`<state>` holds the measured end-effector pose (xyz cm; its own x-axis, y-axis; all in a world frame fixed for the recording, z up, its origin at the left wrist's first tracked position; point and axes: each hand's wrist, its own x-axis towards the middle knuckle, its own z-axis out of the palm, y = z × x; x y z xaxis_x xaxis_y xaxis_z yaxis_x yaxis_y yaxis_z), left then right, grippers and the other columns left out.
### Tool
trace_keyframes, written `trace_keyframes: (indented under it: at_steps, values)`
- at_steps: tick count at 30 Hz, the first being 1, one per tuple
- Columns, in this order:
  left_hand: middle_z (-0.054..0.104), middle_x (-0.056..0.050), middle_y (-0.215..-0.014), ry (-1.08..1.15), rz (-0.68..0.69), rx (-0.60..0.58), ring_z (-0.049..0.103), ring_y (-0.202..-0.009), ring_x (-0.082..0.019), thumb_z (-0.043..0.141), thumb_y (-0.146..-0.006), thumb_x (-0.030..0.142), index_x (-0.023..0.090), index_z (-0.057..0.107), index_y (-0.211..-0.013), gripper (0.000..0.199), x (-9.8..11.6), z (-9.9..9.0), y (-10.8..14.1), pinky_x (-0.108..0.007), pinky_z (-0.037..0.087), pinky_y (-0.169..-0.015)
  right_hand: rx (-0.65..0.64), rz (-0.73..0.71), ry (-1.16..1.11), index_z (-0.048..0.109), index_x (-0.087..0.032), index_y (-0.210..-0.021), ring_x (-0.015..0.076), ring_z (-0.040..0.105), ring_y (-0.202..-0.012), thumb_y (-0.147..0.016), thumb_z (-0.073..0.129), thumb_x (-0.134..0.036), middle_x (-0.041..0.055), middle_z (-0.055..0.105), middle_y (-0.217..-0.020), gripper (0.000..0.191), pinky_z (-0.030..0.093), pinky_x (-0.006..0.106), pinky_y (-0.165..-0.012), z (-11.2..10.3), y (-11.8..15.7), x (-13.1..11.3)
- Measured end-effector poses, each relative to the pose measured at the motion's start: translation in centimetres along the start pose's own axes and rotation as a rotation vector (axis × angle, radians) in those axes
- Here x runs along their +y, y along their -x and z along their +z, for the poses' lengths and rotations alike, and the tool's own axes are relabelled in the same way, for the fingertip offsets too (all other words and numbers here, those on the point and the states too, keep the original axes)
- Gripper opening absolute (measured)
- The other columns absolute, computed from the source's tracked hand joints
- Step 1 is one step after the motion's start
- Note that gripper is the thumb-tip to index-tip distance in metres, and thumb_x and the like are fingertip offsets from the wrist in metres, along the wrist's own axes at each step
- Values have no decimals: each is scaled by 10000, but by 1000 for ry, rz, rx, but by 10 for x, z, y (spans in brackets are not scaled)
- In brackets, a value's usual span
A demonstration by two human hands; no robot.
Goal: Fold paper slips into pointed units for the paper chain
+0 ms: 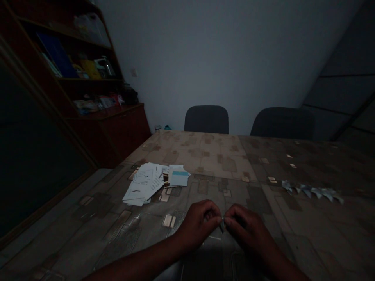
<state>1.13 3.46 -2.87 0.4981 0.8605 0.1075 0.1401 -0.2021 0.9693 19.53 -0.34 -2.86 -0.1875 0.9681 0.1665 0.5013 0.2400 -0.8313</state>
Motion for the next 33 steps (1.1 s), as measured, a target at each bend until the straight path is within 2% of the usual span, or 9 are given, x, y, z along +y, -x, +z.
trace_keyframes:
  at_steps: [5,9,16,19,23,27,33]
  values:
    - [554,7,-669,-140,95,18,517,-654,-135,635,-780,199,145,656,-722,82,3,0,2,-219,348,-617,-7,64,-74,564,-192,-688,153,500,-607,-864,511,-409,-24,518,-622,284,345,243,-555,3,-1,2]
    - [540,3,-668,-228,157,16,500,-637,-130,605,-811,230,140,631,-707,140,2,-2,3,-220,328,-602,-3,71,-23,578,-186,-702,153,499,-604,-834,557,-357,-22,518,-630,217,348,246,-563,5,-2,2]
    - [515,11,-656,-238,106,-25,480,-625,-127,578,-786,226,141,628,-686,141,-2,0,4,-220,318,-599,-15,-182,122,548,-192,-701,177,529,-696,-907,478,-345,16,563,-700,266,369,278,-641,6,-1,0]
    - [517,17,-631,-152,12,-1,475,-617,-127,590,-758,226,139,629,-681,123,-3,0,1,-216,319,-580,-2,-94,87,533,-195,-693,161,503,-650,-906,484,-376,-5,532,-668,284,352,264,-600,7,0,1]
    - [519,24,-593,25,-134,17,467,-588,-124,615,-735,272,135,622,-669,152,0,-1,-5,-210,327,-553,18,76,-90,523,-197,-691,142,463,-600,-880,507,-447,-38,475,-617,314,338,242,-546,6,0,2]
    - [507,33,-577,68,-161,43,454,-579,-121,613,-712,251,139,617,-655,126,3,-2,-8,-212,326,-551,39,116,-155,528,-192,-698,138,455,-612,-876,511,-464,-41,472,-627,326,343,239,-557,6,-2,2]
    - [476,38,-573,-2,-105,48,431,-578,-120,578,-712,223,148,587,-630,111,2,-1,-4,-215,309,-554,57,78,-61,526,-197,-681,140,465,-586,-872,508,-434,-37,484,-606,305,338,242,-541,10,-1,-2]
